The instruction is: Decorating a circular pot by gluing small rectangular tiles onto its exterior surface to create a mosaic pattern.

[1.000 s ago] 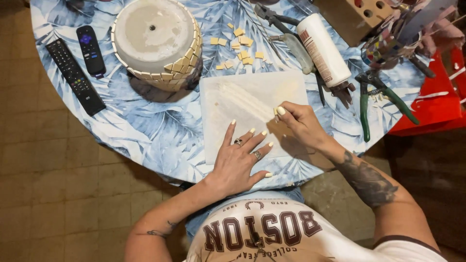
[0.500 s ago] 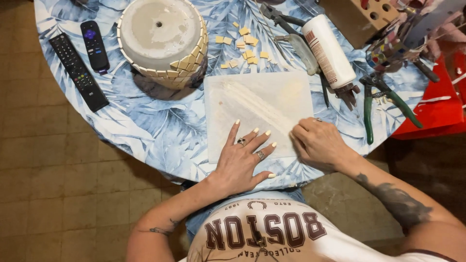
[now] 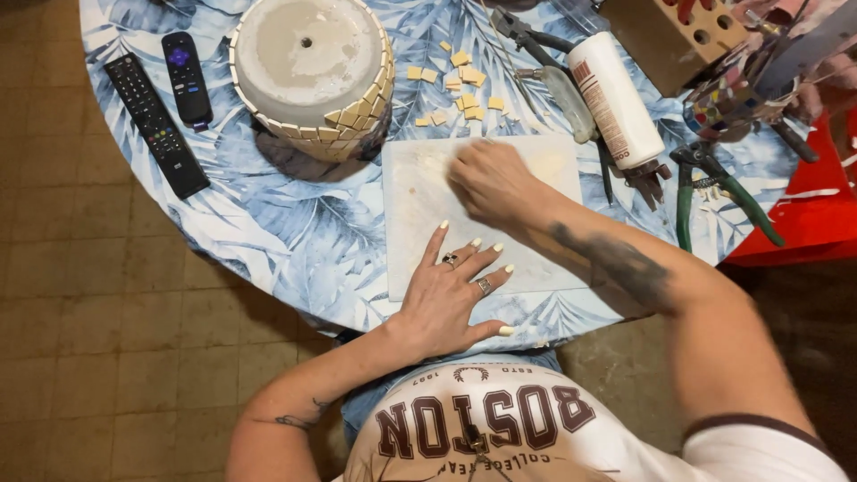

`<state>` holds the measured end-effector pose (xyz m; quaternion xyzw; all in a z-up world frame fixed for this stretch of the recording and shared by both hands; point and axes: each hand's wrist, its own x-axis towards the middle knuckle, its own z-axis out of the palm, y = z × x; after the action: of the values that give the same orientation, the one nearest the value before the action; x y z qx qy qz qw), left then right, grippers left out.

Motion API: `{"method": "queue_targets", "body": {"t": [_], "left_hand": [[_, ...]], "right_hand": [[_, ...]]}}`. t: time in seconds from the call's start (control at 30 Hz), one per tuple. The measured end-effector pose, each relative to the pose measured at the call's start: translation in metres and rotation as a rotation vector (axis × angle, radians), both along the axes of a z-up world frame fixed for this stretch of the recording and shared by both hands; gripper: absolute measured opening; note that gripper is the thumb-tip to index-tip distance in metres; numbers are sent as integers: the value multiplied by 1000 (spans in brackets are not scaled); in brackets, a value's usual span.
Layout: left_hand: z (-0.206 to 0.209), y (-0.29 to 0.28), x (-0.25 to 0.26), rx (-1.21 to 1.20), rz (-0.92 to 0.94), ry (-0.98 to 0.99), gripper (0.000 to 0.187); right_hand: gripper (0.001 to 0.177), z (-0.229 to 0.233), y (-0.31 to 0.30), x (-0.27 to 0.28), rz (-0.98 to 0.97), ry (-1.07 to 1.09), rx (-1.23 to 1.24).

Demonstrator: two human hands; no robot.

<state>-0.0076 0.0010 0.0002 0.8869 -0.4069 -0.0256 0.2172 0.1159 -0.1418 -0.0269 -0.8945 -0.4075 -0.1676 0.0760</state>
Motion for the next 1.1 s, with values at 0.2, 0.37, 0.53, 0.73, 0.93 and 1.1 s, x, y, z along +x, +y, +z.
{"method": "queue_targets", "body": {"t": [0.2,0.37,0.53,0.73,0.93,1.1], "left_hand": [[-4,-1,0,-34,23,-12,58],[2,-16,10,-257,164,-40,48],[8,-21,21,-469,319,-106,41],[14,-17,34,-509,312,-101,18],[34,-12,32,-564,272,-58,15],[35,-14,32,-528,290,-46,18]], "right_hand": [[8,23,-91,-99,-88,126,-258],[13,41,-68,-110,-252,531,328],[28,49,-36,-107,-215,718,900],[28,49,-25,-106,-210,846,1134],[32,35,-39,-97,-152,941,1055],[27,58,-34,-91,-106,907,925]]}}
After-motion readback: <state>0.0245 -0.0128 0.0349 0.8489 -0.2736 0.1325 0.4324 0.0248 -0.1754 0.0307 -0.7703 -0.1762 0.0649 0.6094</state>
